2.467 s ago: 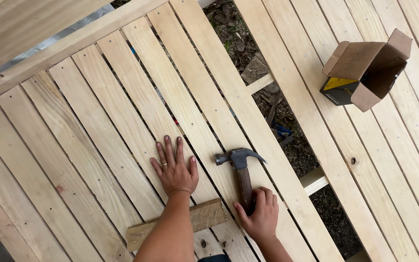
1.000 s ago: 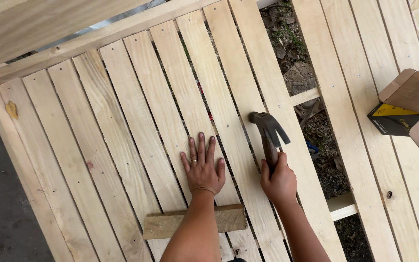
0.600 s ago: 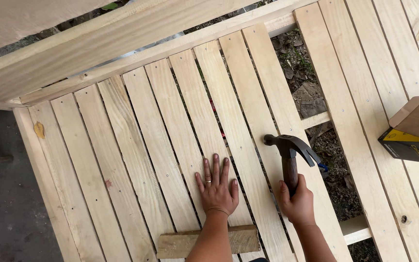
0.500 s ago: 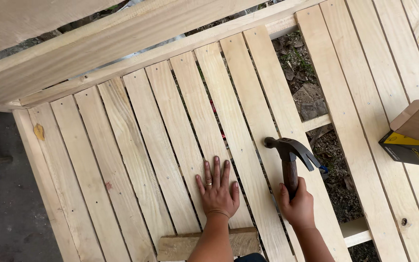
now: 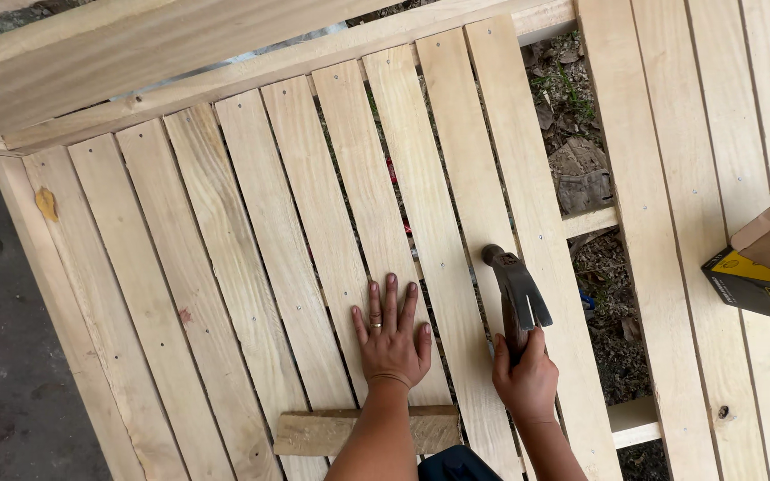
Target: The person uses a claw hammer and a wooden block to drive nails flush into the slats of wooden furniture frames, working across different sections of the frames. They reposition the block on nail heads and hammer each nail down, moving between frames.
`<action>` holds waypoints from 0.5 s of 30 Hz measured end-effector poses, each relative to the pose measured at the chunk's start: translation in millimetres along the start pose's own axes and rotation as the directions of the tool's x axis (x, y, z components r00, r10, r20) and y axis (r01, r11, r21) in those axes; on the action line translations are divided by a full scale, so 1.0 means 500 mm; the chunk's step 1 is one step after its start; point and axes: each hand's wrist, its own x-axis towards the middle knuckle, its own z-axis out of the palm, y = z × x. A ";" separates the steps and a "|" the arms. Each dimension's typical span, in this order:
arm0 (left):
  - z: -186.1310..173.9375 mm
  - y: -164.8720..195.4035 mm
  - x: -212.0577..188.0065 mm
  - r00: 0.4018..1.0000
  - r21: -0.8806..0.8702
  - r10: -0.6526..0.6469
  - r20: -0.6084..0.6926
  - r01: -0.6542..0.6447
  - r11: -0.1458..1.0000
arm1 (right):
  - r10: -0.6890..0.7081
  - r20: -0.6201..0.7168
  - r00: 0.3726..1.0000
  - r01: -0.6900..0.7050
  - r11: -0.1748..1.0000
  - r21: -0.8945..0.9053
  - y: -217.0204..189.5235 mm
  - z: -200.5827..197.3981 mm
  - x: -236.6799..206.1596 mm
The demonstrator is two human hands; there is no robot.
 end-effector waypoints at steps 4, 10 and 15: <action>-0.001 0.000 -0.001 1.000 0.022 -0.011 0.026 0.010 1.000 | 0.033 0.039 0.999 -0.033 0.999 0.008 -0.004 -0.009 0.003; 0.001 0.001 -0.002 0.999 0.006 -0.012 0.041 0.012 1.000 | -0.006 0.012 1.000 0.006 1.000 0.011 -0.001 -0.008 -0.001; -0.001 0.002 0.003 0.998 0.034 -0.024 0.062 0.022 0.999 | 0.020 0.039 0.999 -0.021 1.000 0.015 -0.024 -0.022 0.010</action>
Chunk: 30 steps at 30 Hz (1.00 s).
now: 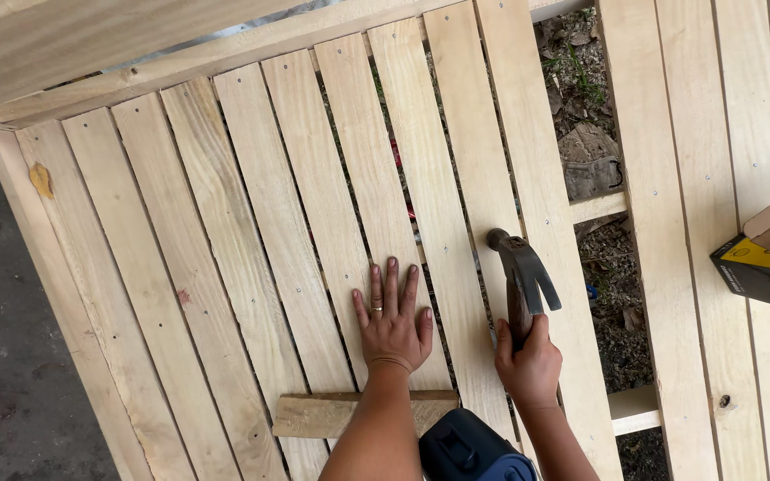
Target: The person uses a claw hammer and a wooden block to drive nails flush into the slats of wooden furniture frames, working across different sections of the frames. They reposition the block on nail heads and hammer each nail down, moving between frames.
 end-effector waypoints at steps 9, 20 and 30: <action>-0.002 -0.001 0.003 1.000 -0.029 0.014 -0.028 -0.015 0.999 | -0.036 0.050 0.998 0.023 0.971 0.236 -0.101 -0.020 -0.007; -0.013 0.007 0.015 0.998 -0.146 0.009 -0.067 -0.018 0.989 | -0.046 0.043 0.998 0.047 0.999 -0.025 -0.087 0.058 -0.023; -0.107 -0.307 -0.086 0.885 -0.246 -0.332 -0.325 0.259 0.934 | -0.065 0.054 0.996 0.062 0.997 0.049 -0.126 0.025 -0.028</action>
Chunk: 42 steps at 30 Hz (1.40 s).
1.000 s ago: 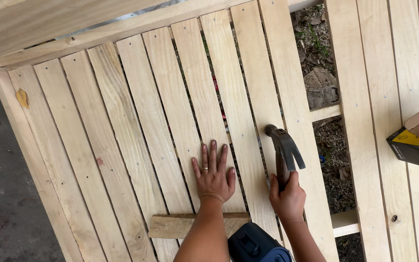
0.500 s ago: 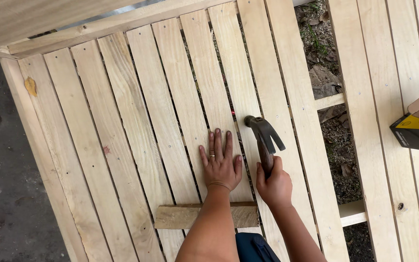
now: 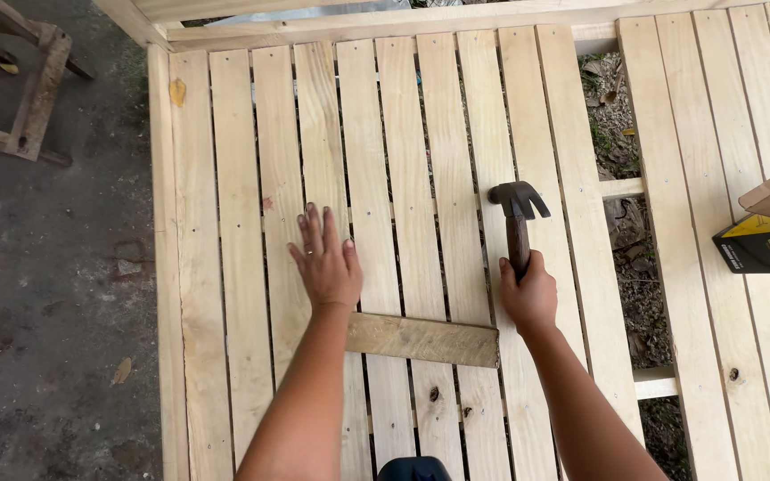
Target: The person uses a claw hammer and a wooden block to drive nails flush into the slats of wooden furniture frames, working across different sections of the frames. They reposition the block on nail heads and hammer each nail down, moving between frames.
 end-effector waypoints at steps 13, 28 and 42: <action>-0.032 -0.213 -0.169 0.969 0.149 -0.232 0.084 0.218 0.964 | 0.008 0.124 0.992 0.003 0.997 -0.083 -0.128 0.046 -0.053; -0.046 -0.198 -0.165 0.977 0.073 -0.207 0.049 0.203 0.976 | -0.067 0.124 0.990 0.060 0.996 0.059 -0.259 0.079 -0.122; -0.057 -0.190 -0.162 0.970 0.030 -0.220 0.108 0.218 0.976 | -0.253 0.200 0.947 0.276 0.957 -0.092 -0.369 0.184 -0.174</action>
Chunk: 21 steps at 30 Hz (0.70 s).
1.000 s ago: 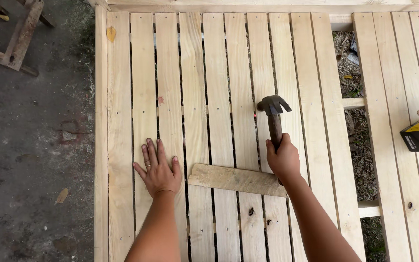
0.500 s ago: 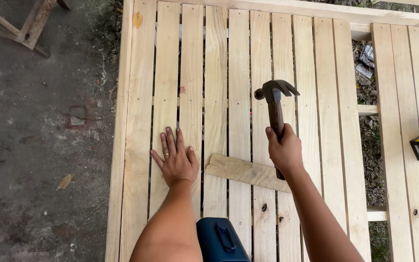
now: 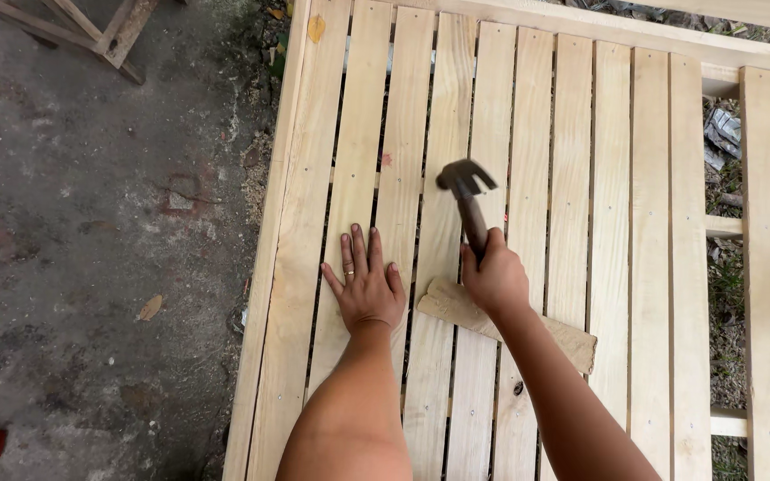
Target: The person uses a claw hammer and a wooden block to drive nails flush into the slats of wooden furniture frames, working across different sections of the frames. They reposition the block on nail heads and hammer each nail down, moving between frames.
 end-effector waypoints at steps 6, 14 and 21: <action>-0.002 0.005 0.002 0.998 0.005 -0.021 0.058 0.021 1.000 | 0.134 0.185 0.974 -0.147 0.988 0.055 -0.043 0.013 0.020; 0.004 0.003 0.008 0.998 -0.014 -0.034 0.055 0.035 0.999 | -0.110 0.151 0.982 0.120 0.991 -0.059 -0.111 0.072 0.047; -0.007 0.007 0.002 0.996 -0.001 -0.044 0.081 0.044 0.999 | -0.204 0.154 0.967 0.195 0.978 0.072 -0.153 0.102 0.038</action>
